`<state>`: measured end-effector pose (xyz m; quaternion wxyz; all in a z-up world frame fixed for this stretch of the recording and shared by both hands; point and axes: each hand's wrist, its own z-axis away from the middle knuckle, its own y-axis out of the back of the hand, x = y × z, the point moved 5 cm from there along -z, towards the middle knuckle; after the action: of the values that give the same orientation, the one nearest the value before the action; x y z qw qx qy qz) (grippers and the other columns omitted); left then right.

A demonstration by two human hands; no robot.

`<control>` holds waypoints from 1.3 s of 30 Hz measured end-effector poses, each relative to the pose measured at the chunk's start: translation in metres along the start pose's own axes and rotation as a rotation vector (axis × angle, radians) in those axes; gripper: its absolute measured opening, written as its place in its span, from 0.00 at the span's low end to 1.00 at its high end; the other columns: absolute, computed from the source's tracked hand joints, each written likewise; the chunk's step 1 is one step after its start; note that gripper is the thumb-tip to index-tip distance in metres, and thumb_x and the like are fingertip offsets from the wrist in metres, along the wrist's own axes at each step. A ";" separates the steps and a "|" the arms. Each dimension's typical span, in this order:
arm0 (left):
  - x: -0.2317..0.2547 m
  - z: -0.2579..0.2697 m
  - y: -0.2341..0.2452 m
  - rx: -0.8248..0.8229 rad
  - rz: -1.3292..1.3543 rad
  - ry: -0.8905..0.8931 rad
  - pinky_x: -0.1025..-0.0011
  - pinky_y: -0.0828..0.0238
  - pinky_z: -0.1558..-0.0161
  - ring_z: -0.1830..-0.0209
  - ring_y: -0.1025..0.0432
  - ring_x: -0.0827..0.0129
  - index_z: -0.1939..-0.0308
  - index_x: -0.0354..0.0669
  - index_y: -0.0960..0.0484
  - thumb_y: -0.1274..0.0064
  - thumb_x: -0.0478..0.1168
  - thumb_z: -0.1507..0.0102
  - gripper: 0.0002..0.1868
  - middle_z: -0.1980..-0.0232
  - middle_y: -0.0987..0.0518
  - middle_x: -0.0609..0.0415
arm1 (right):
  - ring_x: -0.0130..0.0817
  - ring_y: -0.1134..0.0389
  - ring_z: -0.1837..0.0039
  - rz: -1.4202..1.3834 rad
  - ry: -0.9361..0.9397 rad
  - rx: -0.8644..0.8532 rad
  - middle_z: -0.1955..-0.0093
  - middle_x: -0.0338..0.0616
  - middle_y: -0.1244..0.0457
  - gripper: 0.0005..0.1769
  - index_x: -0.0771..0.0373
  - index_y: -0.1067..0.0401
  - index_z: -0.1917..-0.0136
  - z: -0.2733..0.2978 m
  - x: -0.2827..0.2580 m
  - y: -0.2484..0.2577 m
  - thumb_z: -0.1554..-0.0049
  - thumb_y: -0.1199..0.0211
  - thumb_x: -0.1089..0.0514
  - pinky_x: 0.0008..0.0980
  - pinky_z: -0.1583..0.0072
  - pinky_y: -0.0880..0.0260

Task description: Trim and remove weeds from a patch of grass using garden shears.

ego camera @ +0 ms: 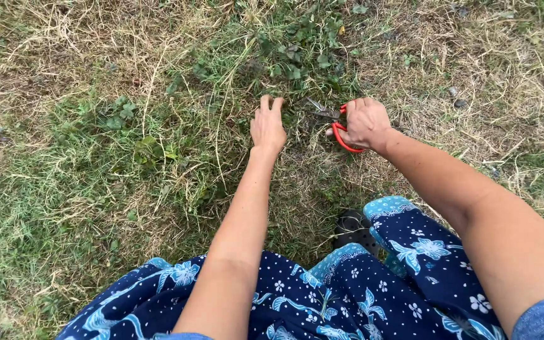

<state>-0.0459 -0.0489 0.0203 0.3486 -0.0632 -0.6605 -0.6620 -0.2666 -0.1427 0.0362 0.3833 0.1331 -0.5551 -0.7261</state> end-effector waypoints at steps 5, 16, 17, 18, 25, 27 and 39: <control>-0.031 -0.029 -0.032 0.052 -0.106 -0.168 0.54 0.29 0.49 0.46 0.29 0.50 0.39 0.52 0.21 0.47 0.17 0.50 0.38 0.33 0.34 0.43 | 0.38 0.32 0.53 -0.015 0.030 -0.058 0.56 0.49 0.35 0.55 0.67 0.29 0.51 0.001 -0.004 0.003 0.45 0.61 0.11 0.37 0.50 0.29; -0.049 -0.068 0.030 0.239 0.434 0.234 0.61 0.25 0.58 0.66 0.21 0.65 0.59 0.41 0.13 0.37 0.36 0.39 0.06 0.63 0.14 0.50 | 0.40 0.38 0.52 0.007 0.061 0.265 0.56 0.49 0.38 0.52 0.68 0.30 0.51 -0.020 -0.035 0.048 0.44 0.59 0.13 0.40 0.47 0.36; -0.051 -0.072 0.029 0.232 0.404 0.218 0.62 0.26 0.58 0.67 0.21 0.65 0.61 0.39 0.13 0.35 0.36 0.42 0.07 0.65 0.15 0.50 | 0.40 0.38 0.52 -0.016 0.021 0.140 0.55 0.49 0.39 0.52 0.68 0.30 0.51 -0.025 -0.041 0.050 0.43 0.59 0.13 0.41 0.47 0.37; -0.053 -0.076 0.028 0.226 0.374 0.201 0.63 0.26 0.59 0.68 0.22 0.64 0.64 0.38 0.13 0.32 0.37 0.44 0.08 0.67 0.15 0.50 | 0.41 0.38 0.51 -0.038 -0.020 0.016 0.55 0.49 0.39 0.52 0.68 0.30 0.52 -0.030 -0.047 0.053 0.41 0.59 0.13 0.41 0.48 0.38; -0.035 -0.064 0.035 0.112 0.323 0.235 0.60 0.26 0.58 0.65 0.20 0.59 0.62 0.41 0.13 0.35 0.37 0.42 0.07 0.66 0.15 0.47 | 0.46 0.36 0.48 -0.094 0.021 0.104 0.52 0.56 0.36 0.49 0.70 0.31 0.51 -0.065 -0.091 0.041 0.43 0.52 0.17 0.43 0.46 0.36; -0.028 -0.068 0.040 0.376 0.131 -0.095 0.55 0.28 0.57 0.62 0.23 0.49 0.70 0.39 0.12 0.30 0.36 0.52 0.09 0.67 0.16 0.42 | 0.49 0.32 0.50 -0.135 0.059 0.132 0.55 0.58 0.33 0.53 0.70 0.30 0.52 -0.068 -0.100 0.048 0.48 0.50 0.13 0.43 0.47 0.33; -0.068 -0.070 0.054 0.166 0.447 0.229 0.64 0.26 0.58 0.70 0.22 0.65 0.65 0.38 0.12 0.32 0.37 0.45 0.08 0.70 0.15 0.51 | 0.39 0.32 0.57 -0.065 0.141 -0.194 0.62 0.47 0.35 0.56 0.63 0.28 0.54 -0.054 -0.083 0.036 0.47 0.64 0.08 0.37 0.58 0.30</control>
<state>0.0616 -0.0815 0.0198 0.5624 -0.1033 -0.6384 -0.5152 -0.1624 -0.1253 0.0306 0.4086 0.1642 -0.4495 -0.7772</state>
